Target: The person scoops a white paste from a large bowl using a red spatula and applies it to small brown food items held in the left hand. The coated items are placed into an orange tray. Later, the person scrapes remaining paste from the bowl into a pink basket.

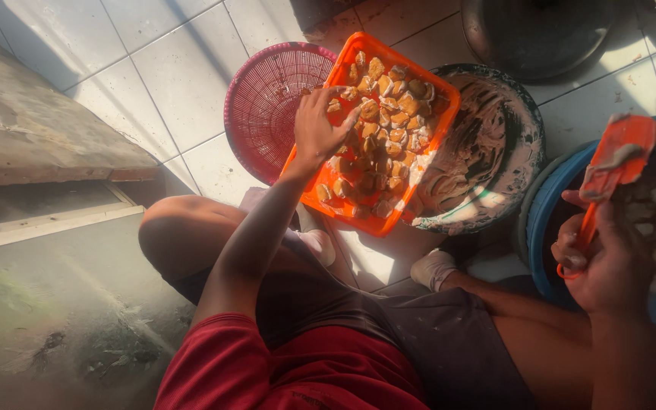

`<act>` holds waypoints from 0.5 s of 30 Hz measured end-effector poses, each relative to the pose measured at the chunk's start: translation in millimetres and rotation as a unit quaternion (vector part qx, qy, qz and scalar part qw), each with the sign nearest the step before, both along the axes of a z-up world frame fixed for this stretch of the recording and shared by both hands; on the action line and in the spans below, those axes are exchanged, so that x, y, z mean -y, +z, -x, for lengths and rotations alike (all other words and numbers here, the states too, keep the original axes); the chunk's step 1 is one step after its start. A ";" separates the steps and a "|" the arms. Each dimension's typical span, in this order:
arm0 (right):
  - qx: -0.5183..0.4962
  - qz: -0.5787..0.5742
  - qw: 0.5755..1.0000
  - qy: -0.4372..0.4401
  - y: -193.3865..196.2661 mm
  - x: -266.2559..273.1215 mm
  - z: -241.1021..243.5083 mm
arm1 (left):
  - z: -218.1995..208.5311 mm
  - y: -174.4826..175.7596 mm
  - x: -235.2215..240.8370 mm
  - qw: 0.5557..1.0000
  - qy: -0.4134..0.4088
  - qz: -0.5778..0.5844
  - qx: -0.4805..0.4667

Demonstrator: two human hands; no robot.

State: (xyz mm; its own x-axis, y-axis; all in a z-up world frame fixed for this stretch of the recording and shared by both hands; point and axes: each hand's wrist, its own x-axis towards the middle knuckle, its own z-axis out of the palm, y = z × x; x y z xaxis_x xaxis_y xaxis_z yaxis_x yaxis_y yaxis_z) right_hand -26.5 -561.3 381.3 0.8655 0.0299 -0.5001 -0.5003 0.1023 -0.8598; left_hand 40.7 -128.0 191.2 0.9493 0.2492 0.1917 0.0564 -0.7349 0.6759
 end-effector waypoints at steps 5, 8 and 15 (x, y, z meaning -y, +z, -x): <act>-0.036 0.202 0.969 0.135 -59.6 9.0 -51.3 | -13.7 -8.3 -48.2 0.997 0.062 0.032 -0.018; 0.047 0.470 0.827 0.304 -126.0 16.8 -83.0 | -13.7 -27.8 -69.5 0.997 0.031 -0.004 -0.071; 0.103 0.691 0.591 0.404 -297.6 -9.1 -76.6 | -2.2 -72.2 -76.5 0.970 0.021 0.126 -0.208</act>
State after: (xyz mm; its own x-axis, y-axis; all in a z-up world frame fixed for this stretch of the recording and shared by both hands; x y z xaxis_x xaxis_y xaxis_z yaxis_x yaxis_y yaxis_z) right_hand 50.0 -552.2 83.8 0.8948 0.1619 -0.4161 0.2243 -0.9688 0.1056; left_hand 42.9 -51.6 118.9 0.9191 0.2789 -0.2784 0.3898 -0.5401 0.7459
